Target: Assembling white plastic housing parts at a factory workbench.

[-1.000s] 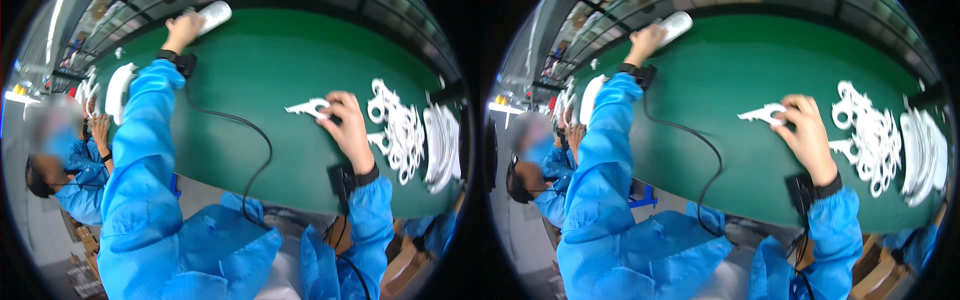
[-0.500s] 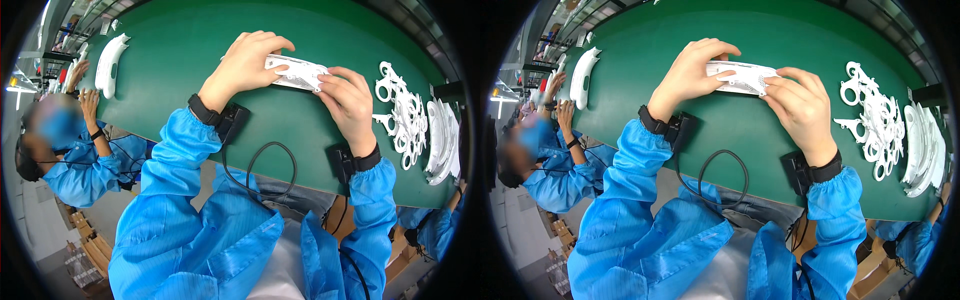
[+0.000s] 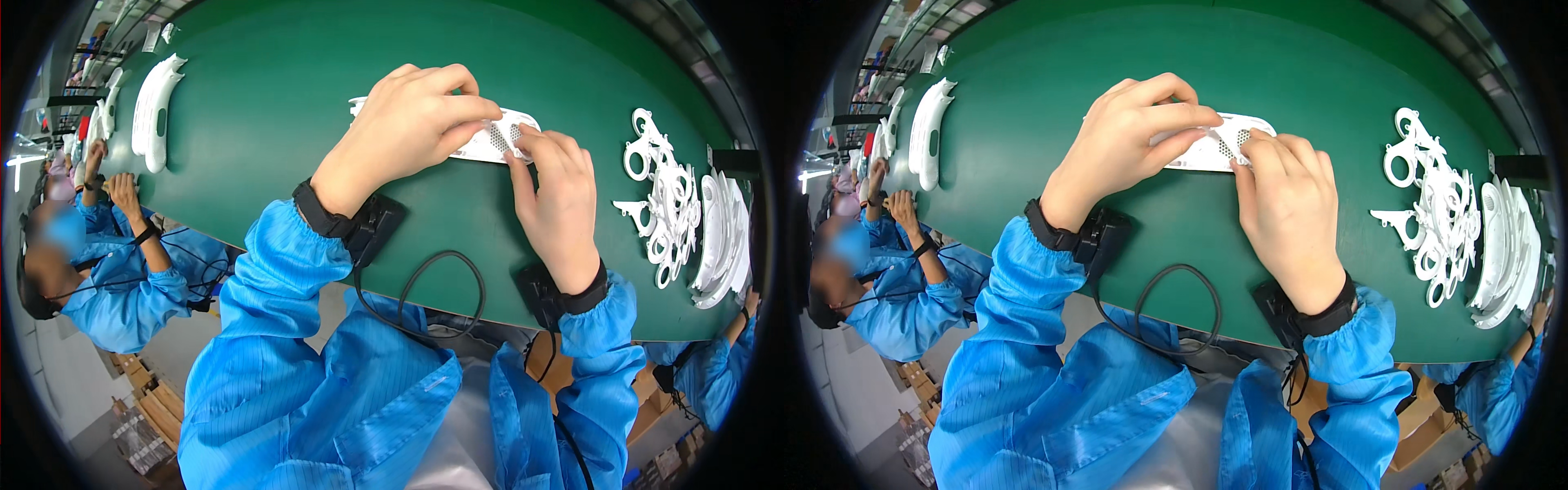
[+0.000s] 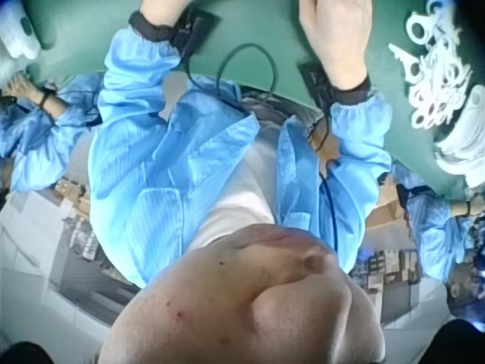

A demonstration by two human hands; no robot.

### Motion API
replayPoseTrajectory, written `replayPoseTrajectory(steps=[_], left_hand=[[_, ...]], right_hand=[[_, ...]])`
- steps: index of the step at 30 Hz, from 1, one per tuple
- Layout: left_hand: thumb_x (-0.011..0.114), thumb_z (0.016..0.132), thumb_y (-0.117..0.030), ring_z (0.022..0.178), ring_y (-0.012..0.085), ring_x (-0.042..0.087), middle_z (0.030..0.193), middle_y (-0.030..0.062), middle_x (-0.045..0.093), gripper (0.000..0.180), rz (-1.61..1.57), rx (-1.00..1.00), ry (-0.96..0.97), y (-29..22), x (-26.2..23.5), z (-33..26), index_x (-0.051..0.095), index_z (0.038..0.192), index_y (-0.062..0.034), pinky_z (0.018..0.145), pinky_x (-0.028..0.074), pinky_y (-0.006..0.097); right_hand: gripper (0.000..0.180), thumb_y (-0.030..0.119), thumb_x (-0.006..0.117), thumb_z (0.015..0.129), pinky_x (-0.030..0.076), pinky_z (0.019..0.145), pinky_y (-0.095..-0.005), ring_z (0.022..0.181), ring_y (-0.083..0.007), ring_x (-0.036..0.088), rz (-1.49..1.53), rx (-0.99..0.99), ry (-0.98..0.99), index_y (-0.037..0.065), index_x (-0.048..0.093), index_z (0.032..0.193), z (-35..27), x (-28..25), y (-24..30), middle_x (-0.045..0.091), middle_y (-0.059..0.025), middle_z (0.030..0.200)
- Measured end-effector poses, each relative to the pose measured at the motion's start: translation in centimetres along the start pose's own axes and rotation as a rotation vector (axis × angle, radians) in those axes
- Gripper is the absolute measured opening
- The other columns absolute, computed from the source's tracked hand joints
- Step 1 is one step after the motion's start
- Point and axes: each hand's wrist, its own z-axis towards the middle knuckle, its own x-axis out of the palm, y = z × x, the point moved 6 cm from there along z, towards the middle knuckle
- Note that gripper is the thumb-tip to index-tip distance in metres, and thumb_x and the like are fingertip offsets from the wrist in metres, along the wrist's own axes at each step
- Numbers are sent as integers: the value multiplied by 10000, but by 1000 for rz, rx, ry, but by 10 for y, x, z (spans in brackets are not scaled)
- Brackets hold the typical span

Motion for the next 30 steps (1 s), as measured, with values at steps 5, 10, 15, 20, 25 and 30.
replayPoseTrajectory(steps=[5, 10, 15, 20, 25, 30], left_hand=[[753, 736, -136, 852, 207, 593, 923, -2, 616, 230, 99, 50, 4, -9, 2, 6, 733, 964, -155, 764, 449, 349], [762, 702, -152, 972, 244, 582, 979, 35, 603, 280, 139, 93, 20, -13, 5, 9, 722, 979, -136, 885, 430, 403], [755, 680, -235, 1055, 287, 589, 1020, 94, 609, 344, 158, 120, 94, -15, 6, 8, 714, 1002, -123, 1020, 401, 492], [768, 663, -255, 1029, 284, 606, 1043, 98, 628, 417, 157, 109, 201, -13, 10, 3, 712, 1054, -120, 998, 431, 480], [814, 628, -223, 947, 275, 635, 1070, 104, 644, 496, 198, 162, 225, -12, 6, -6, 705, 1101, -118, 894, 496, 413], [830, 644, -212, 888, 310, 642, 1115, 132, 644, 480, 247, 287, 238, -19, 11, 4, 700, 1090, -93, 748, 532, 391]], right_hand=[[120, 75, 686, 820, 385, 817, -402, 895, -250, 614, 13, 131, 66, 42, 618, 913, 1, 3, 2, 681, -84, 865], [133, 137, 672, 830, 350, 845, -443, 866, -247, 586, -127, 131, 99, 29, 611, 880, 7, 3, 9, 669, -77, 820], [250, 204, 681, 817, 355, 908, -477, 979, -251, 572, -82, 60, 105, 11, 633, 968, 0, -3, 6, 676, -95, 949], [408, 217, 685, 803, 344, 966, -496, 1109, -259, 542, -51, 30, 197, -19, 630, 1131, -13, -3, 3, 648, -117, 1141], [535, 234, 692, 794, 342, 1003, -507, 1235, -252, 485, -113, -79, 264, -27, 581, 1248, -21, 7, 10, 571, -127, 1323], [461, 171, 640, 781, 383, 935, -485, 1202, -251, 508, -96, -61, 174, -48, 607, 1185, -26, 5, 3, 587, -157, 1277]])
